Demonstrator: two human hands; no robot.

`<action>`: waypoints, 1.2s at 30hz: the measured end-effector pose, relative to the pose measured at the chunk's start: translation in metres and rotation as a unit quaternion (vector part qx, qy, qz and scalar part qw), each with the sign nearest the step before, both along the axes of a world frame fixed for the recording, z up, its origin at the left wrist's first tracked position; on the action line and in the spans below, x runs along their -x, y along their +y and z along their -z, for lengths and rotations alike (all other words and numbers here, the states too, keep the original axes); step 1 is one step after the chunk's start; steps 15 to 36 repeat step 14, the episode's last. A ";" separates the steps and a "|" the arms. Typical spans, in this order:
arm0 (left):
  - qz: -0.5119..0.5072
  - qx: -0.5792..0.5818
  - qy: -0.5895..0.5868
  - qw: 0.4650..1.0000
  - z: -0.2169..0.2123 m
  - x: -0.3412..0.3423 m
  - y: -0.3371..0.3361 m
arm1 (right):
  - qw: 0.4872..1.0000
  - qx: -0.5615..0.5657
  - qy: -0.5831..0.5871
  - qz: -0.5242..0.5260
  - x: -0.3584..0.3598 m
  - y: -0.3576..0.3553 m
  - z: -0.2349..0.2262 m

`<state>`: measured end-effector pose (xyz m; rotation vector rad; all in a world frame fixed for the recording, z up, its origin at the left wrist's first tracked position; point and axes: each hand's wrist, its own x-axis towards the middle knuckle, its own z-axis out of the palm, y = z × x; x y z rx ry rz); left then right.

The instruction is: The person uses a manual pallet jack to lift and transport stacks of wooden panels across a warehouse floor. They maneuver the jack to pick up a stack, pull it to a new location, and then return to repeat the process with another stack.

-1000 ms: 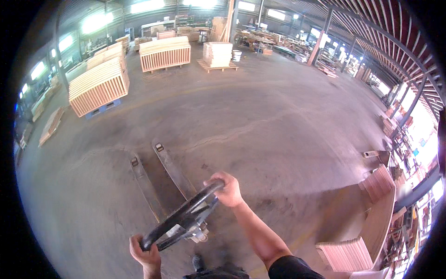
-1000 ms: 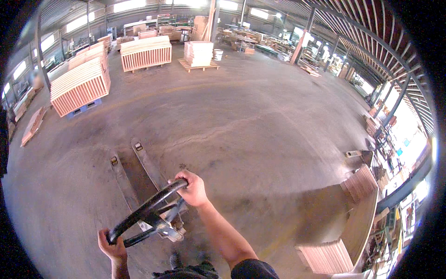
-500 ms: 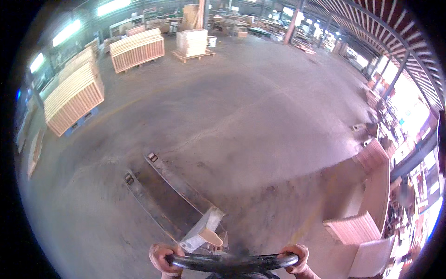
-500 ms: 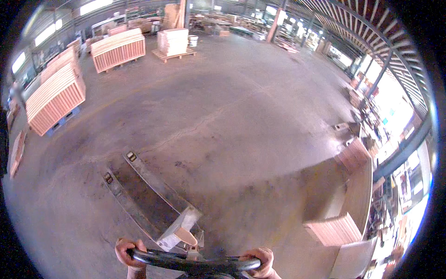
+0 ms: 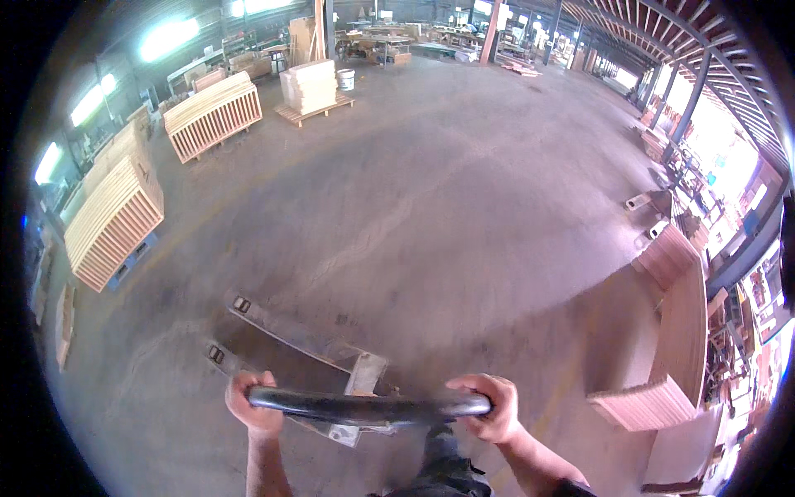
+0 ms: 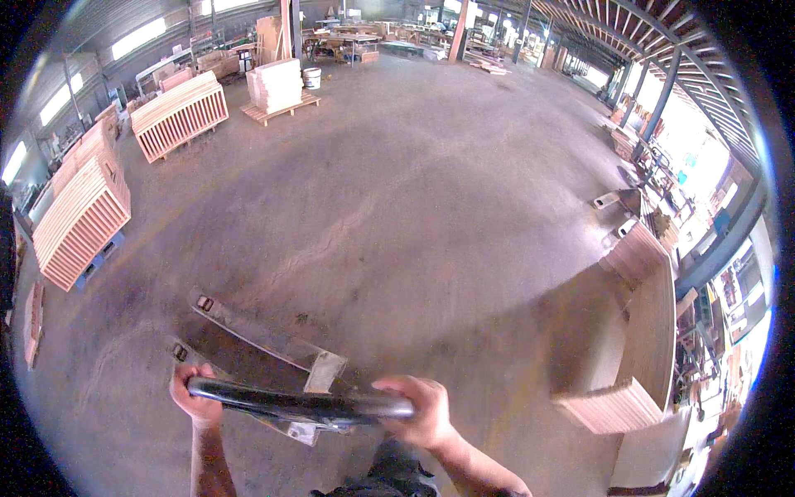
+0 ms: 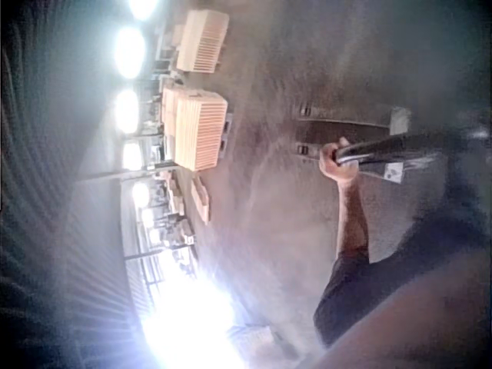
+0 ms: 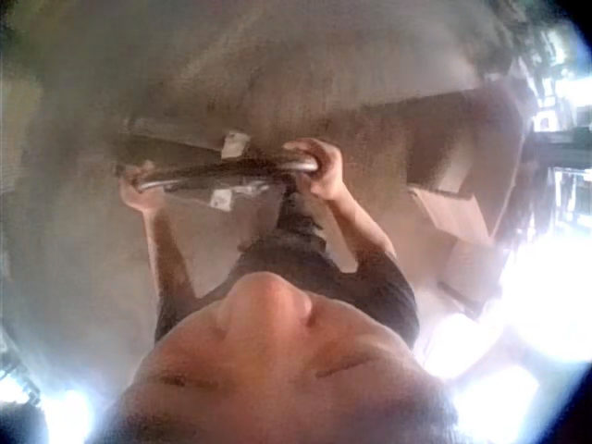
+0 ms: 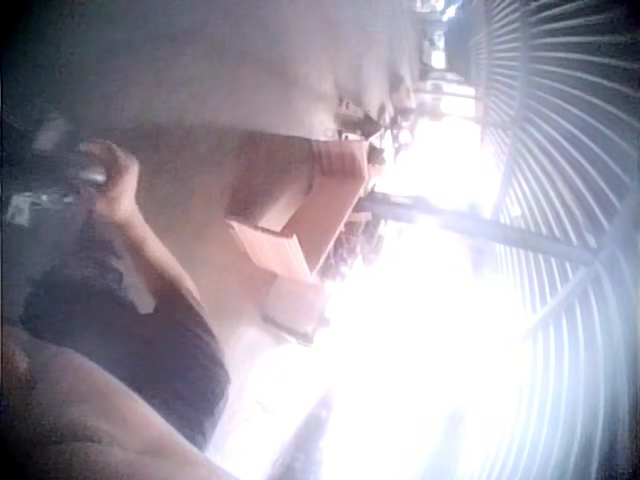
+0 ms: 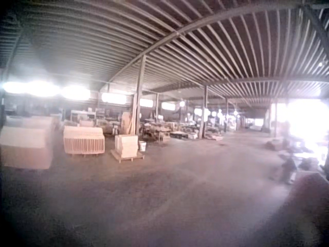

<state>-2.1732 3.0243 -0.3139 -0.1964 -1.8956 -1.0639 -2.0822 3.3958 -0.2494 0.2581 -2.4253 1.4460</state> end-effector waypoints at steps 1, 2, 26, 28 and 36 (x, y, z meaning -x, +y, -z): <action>-0.008 -0.013 -0.007 1.000 -0.004 0.017 0.010 | 1.000 -0.009 0.004 0.001 0.023 0.005 -0.001; -0.016 -0.023 -0.017 0.999 -0.005 0.035 0.018 | 1.000 -0.014 0.001 0.004 0.047 0.016 0.004; -0.184 -0.046 -0.075 0.979 -0.015 0.262 0.051 | 0.997 0.036 -0.019 -0.062 0.391 0.049 0.006; -0.184 -0.046 -0.075 0.979 -0.015 0.262 0.051 | 0.997 0.036 -0.019 -0.062 0.391 0.049 0.006; -0.184 -0.046 -0.075 0.979 -0.015 0.262 0.051 | 0.997 0.036 -0.019 -0.062 0.391 0.049 0.006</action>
